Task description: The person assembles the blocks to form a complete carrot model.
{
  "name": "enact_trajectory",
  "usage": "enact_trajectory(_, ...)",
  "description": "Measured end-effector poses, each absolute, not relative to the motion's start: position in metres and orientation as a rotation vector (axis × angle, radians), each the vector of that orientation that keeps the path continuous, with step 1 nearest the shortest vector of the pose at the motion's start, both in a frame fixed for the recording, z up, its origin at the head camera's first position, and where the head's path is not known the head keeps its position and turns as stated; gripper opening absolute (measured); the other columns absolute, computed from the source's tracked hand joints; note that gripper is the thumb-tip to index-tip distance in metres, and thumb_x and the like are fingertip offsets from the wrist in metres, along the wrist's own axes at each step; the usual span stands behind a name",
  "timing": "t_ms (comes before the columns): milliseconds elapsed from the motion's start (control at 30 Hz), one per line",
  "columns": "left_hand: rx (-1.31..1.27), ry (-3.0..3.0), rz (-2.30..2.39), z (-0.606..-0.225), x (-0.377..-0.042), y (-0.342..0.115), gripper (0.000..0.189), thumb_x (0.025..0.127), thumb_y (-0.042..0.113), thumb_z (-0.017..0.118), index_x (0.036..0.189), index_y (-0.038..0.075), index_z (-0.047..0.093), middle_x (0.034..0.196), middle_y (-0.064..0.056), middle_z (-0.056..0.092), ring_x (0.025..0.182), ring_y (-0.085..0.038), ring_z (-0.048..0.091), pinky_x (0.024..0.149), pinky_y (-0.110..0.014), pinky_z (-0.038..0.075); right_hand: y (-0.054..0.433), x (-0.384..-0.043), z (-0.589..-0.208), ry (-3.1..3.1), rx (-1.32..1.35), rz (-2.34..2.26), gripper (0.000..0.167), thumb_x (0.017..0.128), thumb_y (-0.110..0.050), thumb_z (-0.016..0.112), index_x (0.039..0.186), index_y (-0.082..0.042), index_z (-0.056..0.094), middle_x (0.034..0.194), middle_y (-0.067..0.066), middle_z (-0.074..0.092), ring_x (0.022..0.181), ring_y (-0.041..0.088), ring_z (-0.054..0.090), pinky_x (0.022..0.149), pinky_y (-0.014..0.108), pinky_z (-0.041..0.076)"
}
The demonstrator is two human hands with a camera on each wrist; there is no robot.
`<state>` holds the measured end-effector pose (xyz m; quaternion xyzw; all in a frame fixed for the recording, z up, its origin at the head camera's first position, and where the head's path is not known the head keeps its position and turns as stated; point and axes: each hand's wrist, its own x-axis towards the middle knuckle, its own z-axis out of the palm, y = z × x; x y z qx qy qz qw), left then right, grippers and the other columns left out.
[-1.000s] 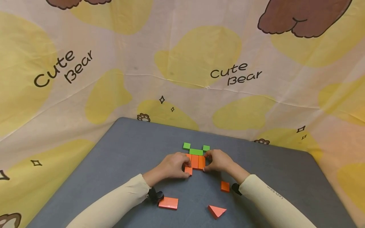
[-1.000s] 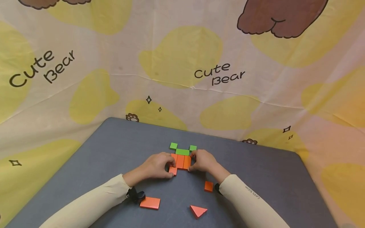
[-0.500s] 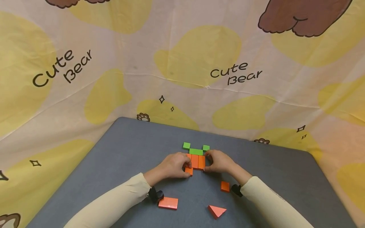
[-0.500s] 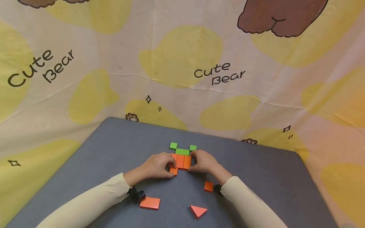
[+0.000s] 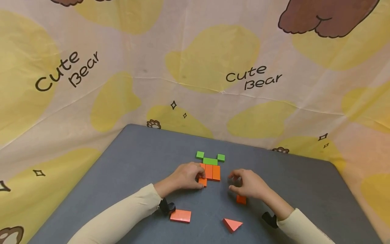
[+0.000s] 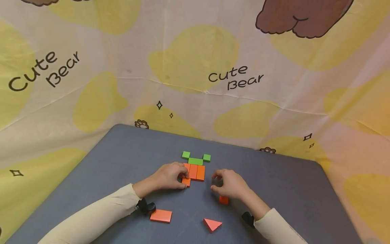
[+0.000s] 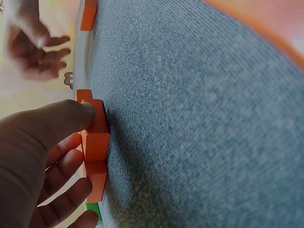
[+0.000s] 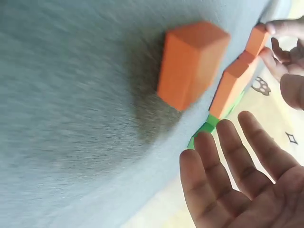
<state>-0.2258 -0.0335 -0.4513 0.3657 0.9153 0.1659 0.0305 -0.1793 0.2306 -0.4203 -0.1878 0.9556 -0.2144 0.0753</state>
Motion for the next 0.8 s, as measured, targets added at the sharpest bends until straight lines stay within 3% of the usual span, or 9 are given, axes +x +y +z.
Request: enact_trajectory(800,1.086,2.780,0.515,-0.449,-0.226,-0.033,0.020,0.077,0.032,0.077,0.093,0.024,0.070,0.084,0.011,0.057,0.075,-0.005,0.050,0.063,-0.021,0.043,0.249,-0.147,-0.432,2.933,-0.559,-0.527,0.031,0.064,-0.023,0.085,0.090,-0.018,0.068,0.080,-0.009,0.060,0.069,0.006,0.049,0.063,0.026,0.044)
